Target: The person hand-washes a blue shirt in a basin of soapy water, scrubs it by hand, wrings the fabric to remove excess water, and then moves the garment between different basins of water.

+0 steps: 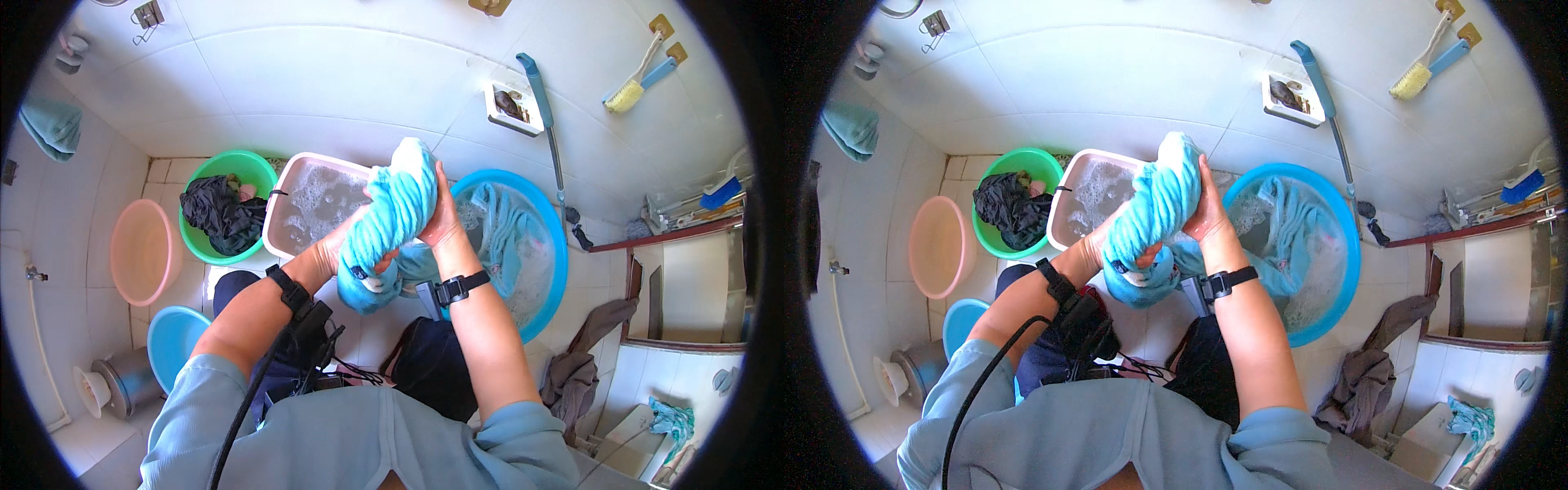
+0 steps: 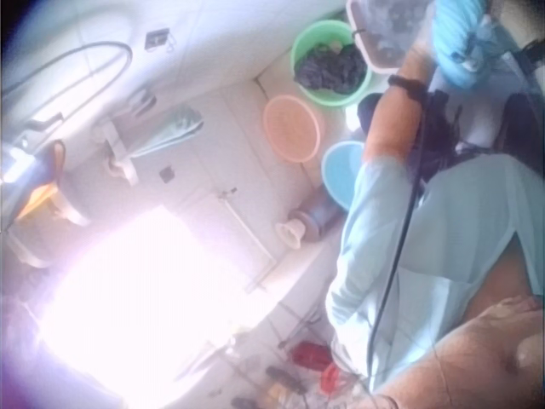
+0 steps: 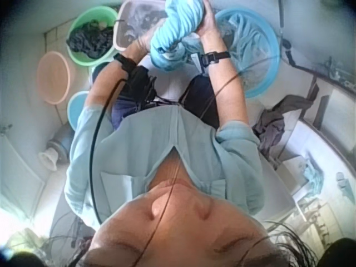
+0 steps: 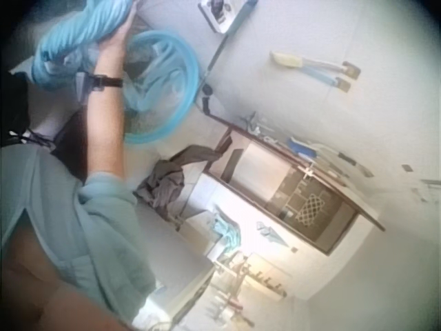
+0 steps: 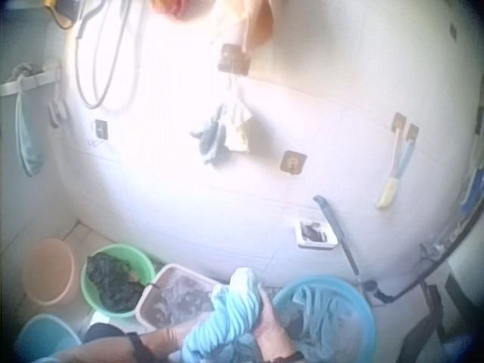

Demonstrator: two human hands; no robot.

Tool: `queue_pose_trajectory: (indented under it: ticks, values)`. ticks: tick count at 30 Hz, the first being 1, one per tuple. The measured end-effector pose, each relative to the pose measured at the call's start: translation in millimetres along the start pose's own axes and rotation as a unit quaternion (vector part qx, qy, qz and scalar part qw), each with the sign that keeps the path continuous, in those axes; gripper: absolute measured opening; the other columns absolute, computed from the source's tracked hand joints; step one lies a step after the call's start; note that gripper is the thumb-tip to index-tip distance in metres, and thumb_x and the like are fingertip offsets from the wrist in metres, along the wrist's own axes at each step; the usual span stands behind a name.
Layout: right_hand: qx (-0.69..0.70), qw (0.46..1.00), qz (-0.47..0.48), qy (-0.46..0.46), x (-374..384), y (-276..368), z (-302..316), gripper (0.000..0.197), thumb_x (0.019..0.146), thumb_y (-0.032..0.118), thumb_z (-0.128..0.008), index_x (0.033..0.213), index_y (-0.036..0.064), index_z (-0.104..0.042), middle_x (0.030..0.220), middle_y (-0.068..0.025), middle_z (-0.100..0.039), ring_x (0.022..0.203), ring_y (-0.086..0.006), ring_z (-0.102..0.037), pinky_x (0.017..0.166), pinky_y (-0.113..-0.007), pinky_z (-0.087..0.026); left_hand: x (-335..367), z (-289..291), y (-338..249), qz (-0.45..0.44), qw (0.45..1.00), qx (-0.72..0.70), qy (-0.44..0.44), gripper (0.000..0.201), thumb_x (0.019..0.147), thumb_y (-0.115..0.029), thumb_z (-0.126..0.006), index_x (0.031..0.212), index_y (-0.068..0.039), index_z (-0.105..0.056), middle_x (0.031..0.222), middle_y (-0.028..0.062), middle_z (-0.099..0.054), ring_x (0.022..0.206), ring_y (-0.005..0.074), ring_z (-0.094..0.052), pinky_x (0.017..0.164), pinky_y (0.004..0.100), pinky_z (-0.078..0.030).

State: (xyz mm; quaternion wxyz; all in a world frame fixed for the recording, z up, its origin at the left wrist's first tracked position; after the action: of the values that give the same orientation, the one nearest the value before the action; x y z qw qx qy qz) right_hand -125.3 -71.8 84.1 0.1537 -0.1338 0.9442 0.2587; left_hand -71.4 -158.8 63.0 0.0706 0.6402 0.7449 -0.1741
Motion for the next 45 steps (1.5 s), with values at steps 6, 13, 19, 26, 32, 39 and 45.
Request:
queue_pose_trajectory:
  ticks: [6,13,19,26,32,39,45]
  values:
    - [-0.252,0.965,0.013,-0.072,17,17,16,0.044,0.089,0.029,-0.066,0.121,-0.0006,-0.061,0.107,-0.0143,-0.069,0.092,-0.0249,-0.067,0.086,-0.041,-0.055,-3,42,-34,-0.167,0.928,0.312,-0.116,0.044,0.1,-0.04,-0.05,0.117,0.0,-0.059,0.105,0.0127,-0.066,0.092,0.0212,-0.065,0.081,0.0368,-0.055]
    - [-0.752,0.589,0.151,-0.254,27,37,21,0.047,0.087,0.03,-0.064,0.116,-0.0047,-0.054,0.101,-0.0305,-0.066,0.098,-0.0453,-0.064,0.086,-0.049,-0.051,5,45,-49,-0.144,0.634,0.709,-0.274,0.058,0.104,-0.046,-0.039,0.109,0.007,-0.062,0.102,0.0163,-0.068,0.102,0.0266,-0.061,0.091,0.0376,-0.047]
    - [-0.771,0.588,0.108,-0.221,27,30,7,0.054,0.089,0.033,-0.063,0.121,-0.0058,-0.044,0.106,-0.0342,-0.063,0.102,-0.047,-0.062,0.089,-0.05,-0.049,-9,25,-39,-0.101,0.786,0.526,-0.309,0.064,0.103,-0.051,-0.037,0.122,0.005,-0.059,0.112,0.0179,-0.068,0.111,0.0269,-0.062,0.097,0.0339,-0.046]
    - [-0.32,0.935,0.141,-0.057,-5,24,-12,0.093,0.085,0.055,-0.068,0.146,-0.0013,-0.027,0.129,-0.0186,-0.057,0.119,-0.0303,-0.054,0.1,-0.043,-0.044,0,11,-18,-0.031,0.996,0.076,0.029,0.085,0.089,-0.075,-0.033,0.105,0.004,-0.061,0.075,0.0236,-0.063,0.062,0.0362,-0.063,0.056,0.0446,-0.053]
    - [-0.082,0.996,0.034,0.016,6,-15,-24,0.072,0.084,0.047,-0.068,0.134,-0.0002,-0.047,0.114,-0.0178,-0.063,0.1,-0.0303,-0.064,0.09,-0.044,-0.053,7,-8,15,0.056,0.975,-0.072,0.201,0.095,0.081,-0.084,-0.032,0.108,0.002,-0.062,0.072,0.0226,-0.06,0.057,0.0371,-0.056,0.058,0.0445,-0.046]
    - [-0.213,0.969,0.116,-0.046,5,40,-8,0.045,0.084,0.037,-0.071,0.109,0.001,-0.06,0.094,-0.0085,-0.065,0.08,-0.019,-0.064,0.075,-0.035,-0.055,-21,-42,-13,-0.064,0.993,0.033,0.095,0.081,0.086,-0.069,-0.054,0.129,0.0,-0.049,0.095,0.0213,-0.064,0.075,0.0308,-0.065,0.07,0.042,-0.055]
    - [-0.419,0.897,0.118,-0.081,24,51,-16,0.035,0.077,0.025,-0.078,0.101,0.0006,-0.068,0.092,-0.007,-0.068,0.085,-0.0178,-0.064,0.077,-0.032,-0.052,-28,-16,-38,-0.043,0.925,0.358,-0.124,0.057,0.087,-0.047,-0.07,0.113,0.002,-0.06,0.084,0.0141,-0.066,0.075,0.0213,-0.065,0.07,0.0374,-0.055]
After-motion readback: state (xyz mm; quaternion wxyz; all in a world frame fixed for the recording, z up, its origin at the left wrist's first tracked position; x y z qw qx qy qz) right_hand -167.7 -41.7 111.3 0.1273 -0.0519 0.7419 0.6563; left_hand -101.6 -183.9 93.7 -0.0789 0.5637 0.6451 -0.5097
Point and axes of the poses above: each hand's wrist, its own x-axis towards the middle knuckle, its own z-axis out of the back of the hand, y = z × x, the point moved 9 cm from there along x, towards the middle knuckle
